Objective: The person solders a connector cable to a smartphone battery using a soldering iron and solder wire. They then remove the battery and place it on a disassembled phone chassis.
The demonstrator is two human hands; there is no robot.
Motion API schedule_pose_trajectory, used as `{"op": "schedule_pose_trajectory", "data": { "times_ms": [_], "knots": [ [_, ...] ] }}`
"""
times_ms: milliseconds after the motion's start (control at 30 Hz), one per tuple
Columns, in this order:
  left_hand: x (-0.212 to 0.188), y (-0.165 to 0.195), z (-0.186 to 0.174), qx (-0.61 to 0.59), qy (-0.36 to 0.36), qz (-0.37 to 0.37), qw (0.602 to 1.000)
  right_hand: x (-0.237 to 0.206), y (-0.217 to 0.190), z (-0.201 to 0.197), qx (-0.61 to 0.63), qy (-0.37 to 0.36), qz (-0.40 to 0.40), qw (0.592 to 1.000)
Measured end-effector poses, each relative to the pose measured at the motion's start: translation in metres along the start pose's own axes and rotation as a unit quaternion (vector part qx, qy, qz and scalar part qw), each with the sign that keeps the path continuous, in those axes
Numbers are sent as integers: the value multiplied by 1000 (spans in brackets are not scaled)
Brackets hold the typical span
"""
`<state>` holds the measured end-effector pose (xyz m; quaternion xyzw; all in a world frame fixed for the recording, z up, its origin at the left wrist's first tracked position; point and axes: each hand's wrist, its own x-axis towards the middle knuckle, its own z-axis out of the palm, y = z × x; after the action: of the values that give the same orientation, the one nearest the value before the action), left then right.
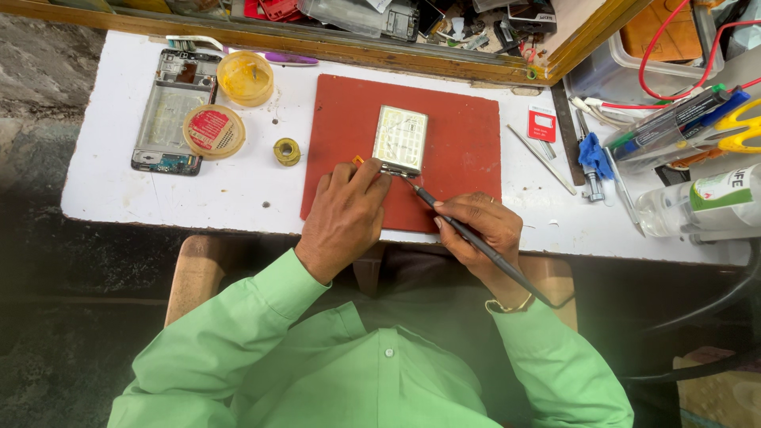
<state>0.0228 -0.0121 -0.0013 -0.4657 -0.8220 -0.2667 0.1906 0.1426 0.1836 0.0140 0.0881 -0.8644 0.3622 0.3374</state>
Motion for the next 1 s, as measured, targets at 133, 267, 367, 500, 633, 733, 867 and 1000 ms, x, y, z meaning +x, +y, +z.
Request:
{"op": "schedule_pose_trajectory", "data": {
  "times_ms": [133,267,367,500,633,733,867,1000],
  "knots": [
    [0,0,0,-1,6,3,1000,-2,0,0,6,13,12,1000],
    [0,0,0,1,5,4,1000,-1,0,0,6,5,7,1000],
    [0,0,0,2,5,4,1000,-1,1,0,8,1,3,1000],
    [0,0,0,6,6,6,1000,0,1,0,10,1,-3,1000],
    [0,0,0,5,4,3,1000,0,1,0,9,2,0,1000],
    [0,0,1,4,4,3,1000,0,0,0,8,3,5,1000],
    [0,-1,1,2,5,3,1000,0,0,1,5,5,4,1000],
    [0,-1,1,-1,2,1,1000,-1,0,1,4,2,7,1000]
  ]
}}
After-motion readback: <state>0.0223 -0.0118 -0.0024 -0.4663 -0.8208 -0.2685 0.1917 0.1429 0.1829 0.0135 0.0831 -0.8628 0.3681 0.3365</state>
